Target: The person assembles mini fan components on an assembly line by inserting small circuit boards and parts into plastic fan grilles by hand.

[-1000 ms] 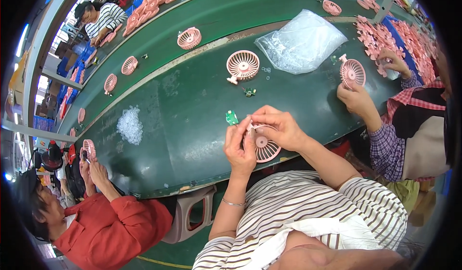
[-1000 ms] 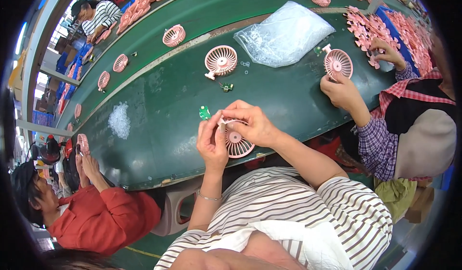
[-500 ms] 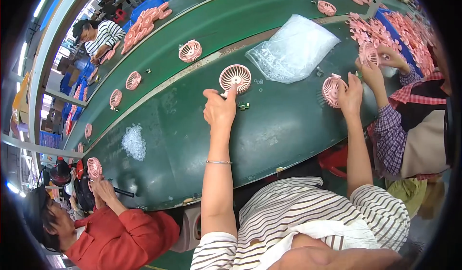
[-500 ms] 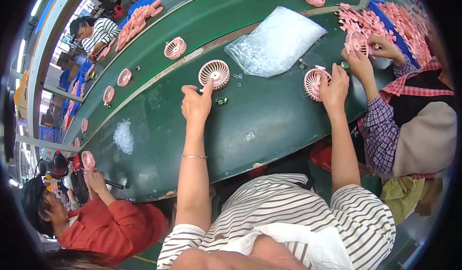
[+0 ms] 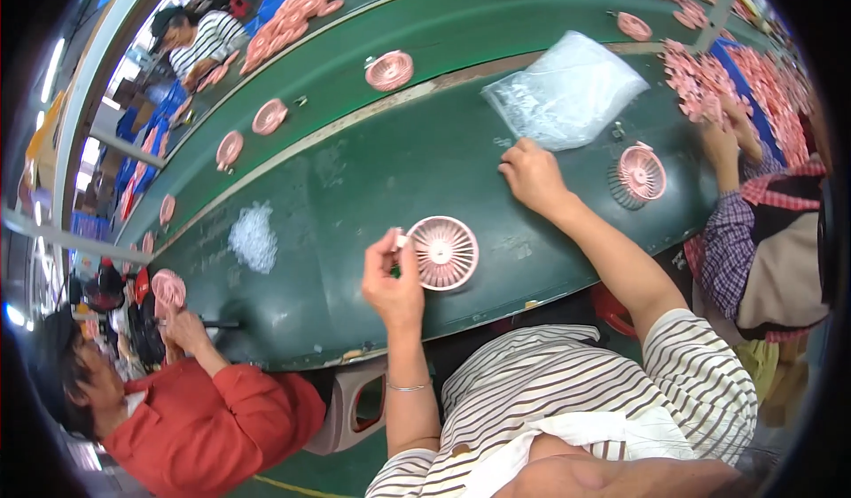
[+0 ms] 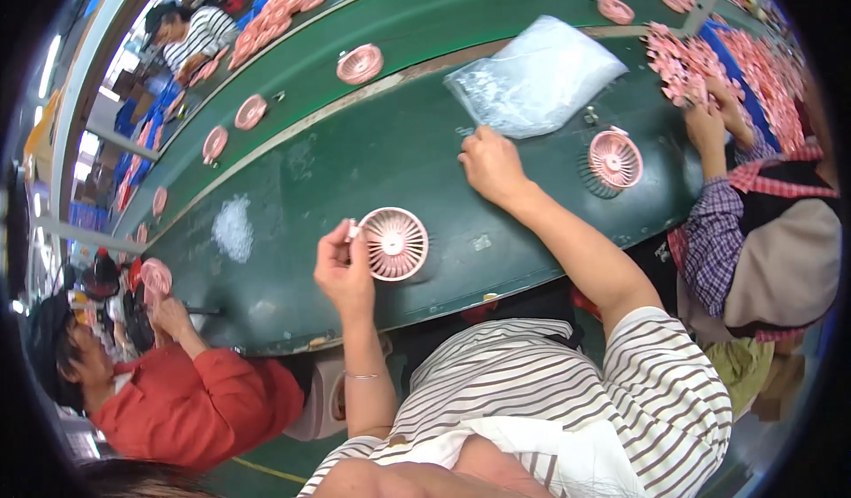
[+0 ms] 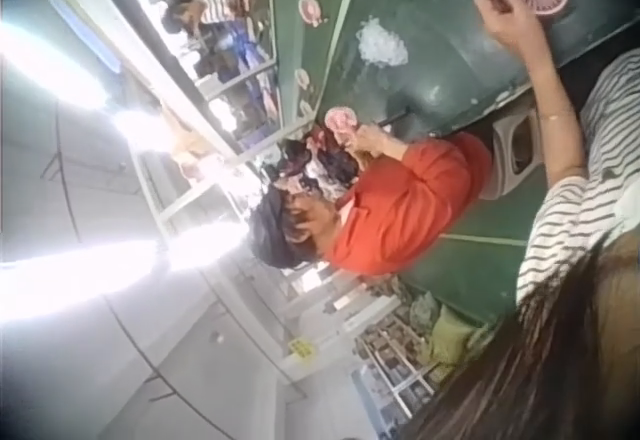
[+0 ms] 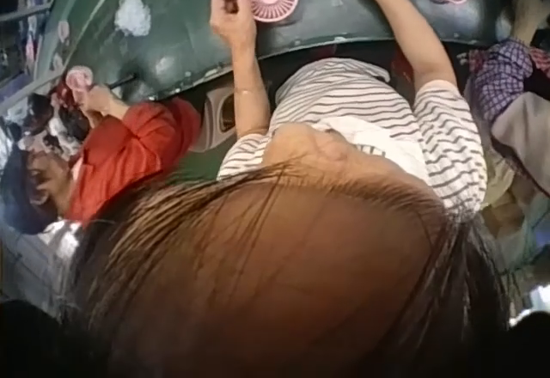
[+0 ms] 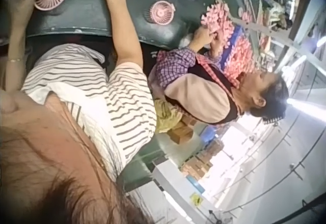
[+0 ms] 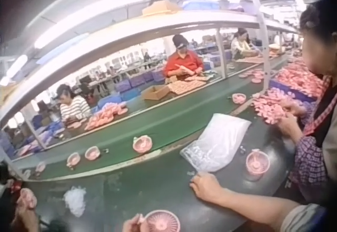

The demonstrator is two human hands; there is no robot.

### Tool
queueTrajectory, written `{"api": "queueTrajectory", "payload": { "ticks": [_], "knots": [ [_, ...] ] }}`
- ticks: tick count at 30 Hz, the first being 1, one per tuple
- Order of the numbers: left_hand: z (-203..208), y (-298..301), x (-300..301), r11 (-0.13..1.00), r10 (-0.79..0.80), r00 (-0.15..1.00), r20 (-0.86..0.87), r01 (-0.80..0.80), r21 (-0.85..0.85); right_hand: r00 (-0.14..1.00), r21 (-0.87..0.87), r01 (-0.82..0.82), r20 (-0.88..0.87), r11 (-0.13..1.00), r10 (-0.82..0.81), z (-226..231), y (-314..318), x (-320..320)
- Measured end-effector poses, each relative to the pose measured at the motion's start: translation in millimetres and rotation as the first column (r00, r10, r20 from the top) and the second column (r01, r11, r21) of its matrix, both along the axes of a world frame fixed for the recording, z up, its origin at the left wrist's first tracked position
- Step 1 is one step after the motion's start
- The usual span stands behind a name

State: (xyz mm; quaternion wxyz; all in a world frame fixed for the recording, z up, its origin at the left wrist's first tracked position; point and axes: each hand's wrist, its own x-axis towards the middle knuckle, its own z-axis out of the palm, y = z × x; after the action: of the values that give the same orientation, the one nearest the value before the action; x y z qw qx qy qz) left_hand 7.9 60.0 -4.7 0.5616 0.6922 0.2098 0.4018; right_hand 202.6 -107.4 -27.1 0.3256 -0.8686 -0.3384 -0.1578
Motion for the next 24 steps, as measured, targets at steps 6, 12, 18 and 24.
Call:
{"api": "queueTrajectory", "payload": {
  "ticks": [6,12,18,24],
  "knots": [
    [0,-14,-17,0.99,0.007,1.0,0.004,-0.008,0.144,0.99,-0.014,0.094,0.107,0.995,-0.092,-8,11,3],
    [10,-24,-17,0.983,-0.05,0.999,-0.001,0.049,0.174,0.962,-0.096,0.245,0.151,0.965,-0.229,-9,14,13],
    [11,-30,-21,0.987,-0.157,0.987,0.016,0.158,-0.031,0.861,0.383,-0.004,-0.468,0.924,0.197,51,22,-56],
    [9,-43,-11,0.965,-0.175,0.979,0.109,0.192,-0.179,0.712,0.585,-0.02,-0.561,0.811,0.422,55,22,-116]
  ]
}}
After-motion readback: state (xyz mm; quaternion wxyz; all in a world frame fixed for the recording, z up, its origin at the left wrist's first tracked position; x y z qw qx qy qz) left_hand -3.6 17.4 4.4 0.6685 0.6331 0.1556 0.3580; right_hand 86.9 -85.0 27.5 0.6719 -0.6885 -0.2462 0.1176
